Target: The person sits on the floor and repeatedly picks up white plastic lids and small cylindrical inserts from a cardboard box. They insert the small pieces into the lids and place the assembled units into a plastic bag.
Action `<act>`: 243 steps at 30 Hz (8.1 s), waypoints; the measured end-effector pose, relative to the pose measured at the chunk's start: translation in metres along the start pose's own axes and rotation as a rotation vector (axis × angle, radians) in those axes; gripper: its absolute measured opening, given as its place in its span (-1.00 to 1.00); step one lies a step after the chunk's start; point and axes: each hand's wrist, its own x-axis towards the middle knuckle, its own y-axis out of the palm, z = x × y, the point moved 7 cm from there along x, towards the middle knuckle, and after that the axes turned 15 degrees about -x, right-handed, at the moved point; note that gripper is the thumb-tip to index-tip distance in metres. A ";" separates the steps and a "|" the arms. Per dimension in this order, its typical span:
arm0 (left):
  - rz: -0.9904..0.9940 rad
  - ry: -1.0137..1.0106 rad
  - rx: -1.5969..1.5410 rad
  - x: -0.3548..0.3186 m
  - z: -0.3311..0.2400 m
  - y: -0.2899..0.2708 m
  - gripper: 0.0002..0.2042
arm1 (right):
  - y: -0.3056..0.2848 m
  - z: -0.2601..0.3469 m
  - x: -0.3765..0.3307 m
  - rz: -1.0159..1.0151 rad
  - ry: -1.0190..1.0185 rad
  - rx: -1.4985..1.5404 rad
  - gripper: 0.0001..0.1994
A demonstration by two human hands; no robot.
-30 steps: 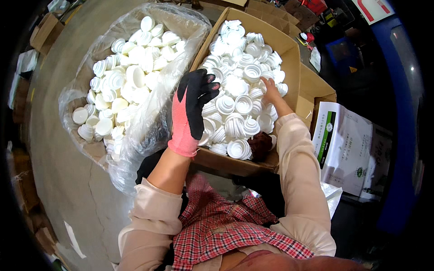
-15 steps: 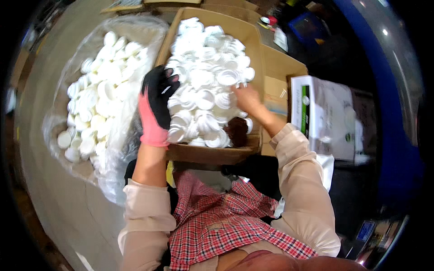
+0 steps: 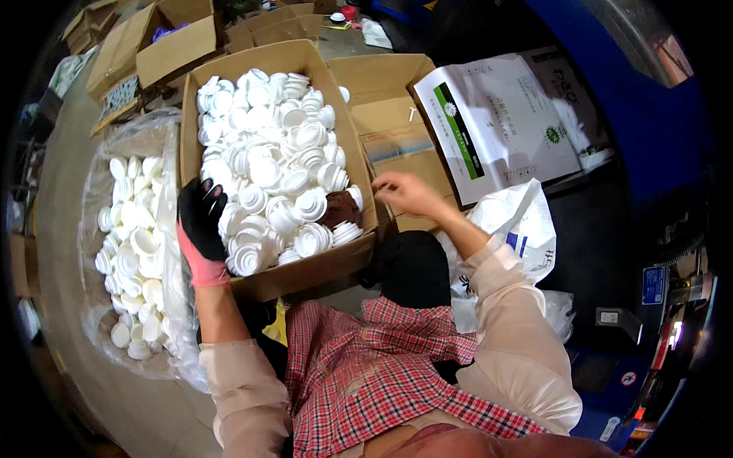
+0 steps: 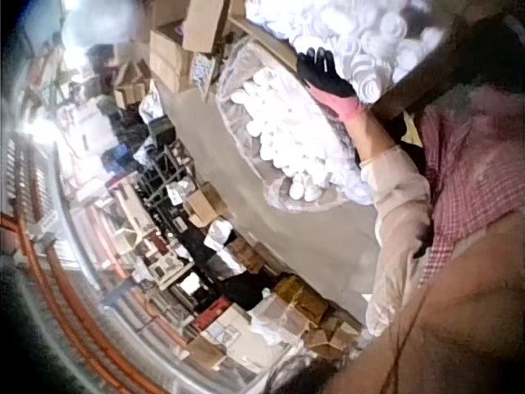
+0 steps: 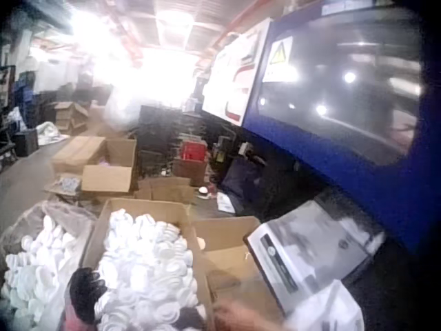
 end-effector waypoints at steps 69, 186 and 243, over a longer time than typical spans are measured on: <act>0.127 -0.231 0.581 -0.056 -0.012 0.054 -0.67 | -0.036 0.044 0.136 -0.062 -0.202 -0.145 -0.05; -0.116 0.185 0.601 -0.008 -0.020 -0.030 -0.61 | 0.211 0.149 0.136 0.298 -0.158 -0.530 -0.64; 0.276 0.481 0.529 -0.042 0.002 0.021 -0.64 | 0.063 0.213 0.073 -0.318 -0.386 -0.083 -0.83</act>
